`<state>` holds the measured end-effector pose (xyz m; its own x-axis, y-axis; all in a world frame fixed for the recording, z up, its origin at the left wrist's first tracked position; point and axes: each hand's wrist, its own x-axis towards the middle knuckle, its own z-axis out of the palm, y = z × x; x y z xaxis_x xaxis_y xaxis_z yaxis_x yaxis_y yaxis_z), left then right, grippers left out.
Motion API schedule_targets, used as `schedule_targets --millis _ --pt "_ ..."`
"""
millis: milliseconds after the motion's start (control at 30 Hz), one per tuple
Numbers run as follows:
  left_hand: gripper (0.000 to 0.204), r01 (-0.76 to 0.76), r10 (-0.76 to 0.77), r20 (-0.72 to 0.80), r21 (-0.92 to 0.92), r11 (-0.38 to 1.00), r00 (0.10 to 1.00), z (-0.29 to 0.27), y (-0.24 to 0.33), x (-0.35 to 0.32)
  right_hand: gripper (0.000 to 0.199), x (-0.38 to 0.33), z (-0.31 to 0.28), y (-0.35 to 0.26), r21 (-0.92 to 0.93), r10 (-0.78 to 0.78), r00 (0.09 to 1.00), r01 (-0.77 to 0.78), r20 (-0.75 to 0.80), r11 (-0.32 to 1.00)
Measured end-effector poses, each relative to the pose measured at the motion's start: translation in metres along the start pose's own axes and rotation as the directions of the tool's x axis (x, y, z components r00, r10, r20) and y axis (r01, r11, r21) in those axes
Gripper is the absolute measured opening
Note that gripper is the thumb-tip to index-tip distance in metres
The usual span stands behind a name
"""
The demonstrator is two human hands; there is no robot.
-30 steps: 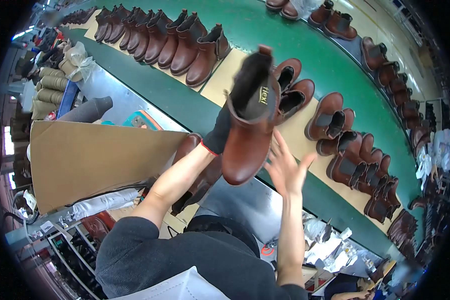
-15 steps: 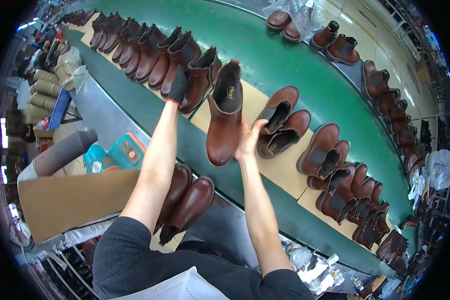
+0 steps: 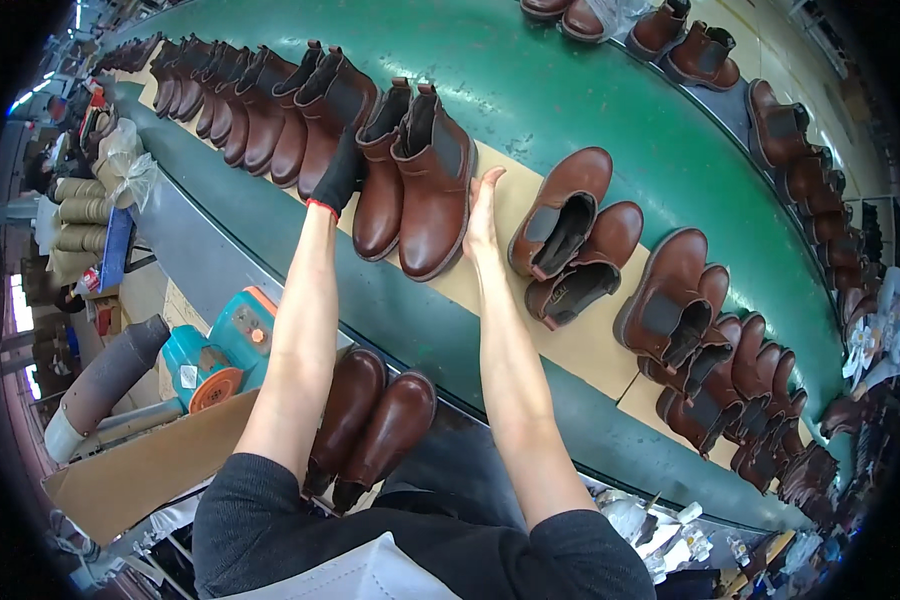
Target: Cleaning and applying finishing spray to leather boots in a shoe manufacturing facility.
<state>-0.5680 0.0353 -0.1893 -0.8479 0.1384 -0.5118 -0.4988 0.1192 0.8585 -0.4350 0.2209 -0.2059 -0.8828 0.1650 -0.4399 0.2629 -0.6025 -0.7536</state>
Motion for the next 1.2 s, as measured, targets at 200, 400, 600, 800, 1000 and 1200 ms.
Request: schedule_targets --millis 200,400,600,800,1000,1200 --pt "0.033 0.170 -0.111 0.201 -0.305 0.937 0.973 -0.028 -0.018 -0.004 0.131 -0.026 0.005 -0.027 0.043 0.155 0.979 -0.162 0.130 0.986" --pt "0.029 0.631 -0.389 0.500 -0.663 0.403 0.774 0.007 0.049 -0.049 0.130 -0.067 0.025 -0.117 -0.075 0.002 0.986 0.011 0.166 0.997" --pt "0.029 0.504 -0.197 0.479 -0.682 0.530 0.855 0.036 0.097 -0.080 0.108 -0.081 0.010 -0.166 -0.046 0.069 0.953 -0.058 0.296 0.997" --pt "0.030 0.342 -0.053 0.391 -0.721 0.603 0.919 0.038 0.109 -0.094 0.124 -0.081 0.003 -0.171 -0.077 0.115 0.962 -0.099 0.246 0.992" --pt "0.031 0.167 0.053 0.260 -0.749 0.641 0.964 0.021 0.104 -0.092 0.118 -0.099 0.022 -0.166 -0.050 0.315 0.920 -0.312 0.234 0.949" --pt "0.032 0.037 0.141 0.174 -0.745 0.666 0.975 0.032 0.090 -0.092 0.129 -0.092 0.018 -0.146 -0.115 0.240 0.931 -0.216 0.273 0.970"
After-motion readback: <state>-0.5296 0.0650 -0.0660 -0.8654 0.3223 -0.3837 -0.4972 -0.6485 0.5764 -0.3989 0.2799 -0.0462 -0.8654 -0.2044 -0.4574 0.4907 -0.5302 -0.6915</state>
